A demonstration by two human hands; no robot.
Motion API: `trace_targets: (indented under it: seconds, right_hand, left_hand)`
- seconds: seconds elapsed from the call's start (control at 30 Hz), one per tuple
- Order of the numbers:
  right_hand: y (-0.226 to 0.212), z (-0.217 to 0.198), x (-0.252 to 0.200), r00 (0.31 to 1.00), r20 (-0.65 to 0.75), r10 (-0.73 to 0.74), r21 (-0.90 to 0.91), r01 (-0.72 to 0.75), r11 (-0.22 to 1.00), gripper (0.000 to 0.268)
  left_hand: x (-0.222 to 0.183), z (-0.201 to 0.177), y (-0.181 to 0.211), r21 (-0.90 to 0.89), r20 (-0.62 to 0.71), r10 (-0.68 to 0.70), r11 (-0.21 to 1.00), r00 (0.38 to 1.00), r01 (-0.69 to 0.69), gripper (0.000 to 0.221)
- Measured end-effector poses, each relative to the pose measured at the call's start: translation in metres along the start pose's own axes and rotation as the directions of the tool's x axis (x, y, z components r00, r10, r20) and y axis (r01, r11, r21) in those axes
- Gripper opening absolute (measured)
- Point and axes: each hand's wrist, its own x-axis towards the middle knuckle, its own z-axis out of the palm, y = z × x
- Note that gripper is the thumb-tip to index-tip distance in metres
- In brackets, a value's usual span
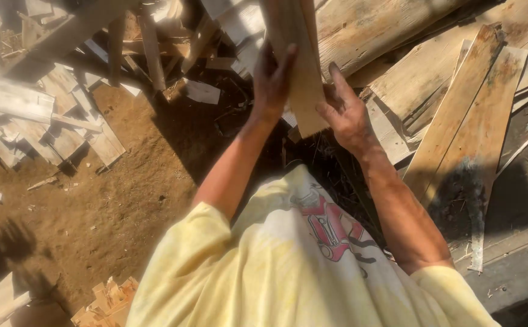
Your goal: Manually feeding wooden planks into a power planer to smooth the surface.
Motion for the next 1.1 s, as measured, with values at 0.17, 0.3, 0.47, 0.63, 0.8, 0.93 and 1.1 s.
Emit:
trace_targets:
  seconds: [0.17, 0.3, 0.47, 0.63, 0.8, 0.93, 1.1]
  right_hand:
    - [-0.027, 0.006, 0.025, 0.953, -0.11, -0.282, -0.19, 0.259, 0.947, 0.042]
    - [0.056, -0.01, -0.064, 0.942, -0.311, -0.123, -0.253, 0.043, 0.967, 0.06]
    - [0.13, -0.063, -0.209, 0.685, -0.7, -0.202, -0.51, -0.28, 0.814, 0.059]
    - [0.159, -0.086, -0.279, 0.578, -0.815, -0.042, -0.483, -0.637, 0.602, 0.065]
    - [0.186, -0.083, -0.278, 0.677, -0.735, -0.025, -0.629, -0.669, 0.396, 0.082]
    - [0.196, -0.085, -0.284, 0.721, -0.692, -0.044, -0.699, -0.654, 0.289, 0.074]
    - [0.188, -0.078, -0.285, 0.717, -0.684, 0.13, -0.655, -0.684, 0.322, 0.043]
  left_hand:
    - [0.02, -0.044, 0.071, 0.057, 0.042, -0.027, 0.998, 0.999, 0.025, 0.051]
    - [0.033, -0.004, 0.026, 0.09, -0.033, 0.083, 0.993, 0.996, -0.08, 0.053]
    - [-0.033, 0.108, -0.116, 0.33, 0.398, -0.358, 0.915, 0.845, 0.233, 0.046]
    - [-0.075, 0.161, -0.222, 0.555, 0.661, -0.407, 0.831, 0.631, -0.045, 0.051]
    - [-0.085, 0.201, -0.228, 0.59, 0.669, -0.404, 0.799, 0.624, -0.116, 0.052]
    - [-0.082, 0.215, -0.247, 0.578, 0.598, -0.396, 0.816, 0.697, -0.032, 0.04]
    - [-0.071, 0.228, -0.245, 0.438, 0.627, -0.466, 0.873, 0.624, 0.213, 0.044]
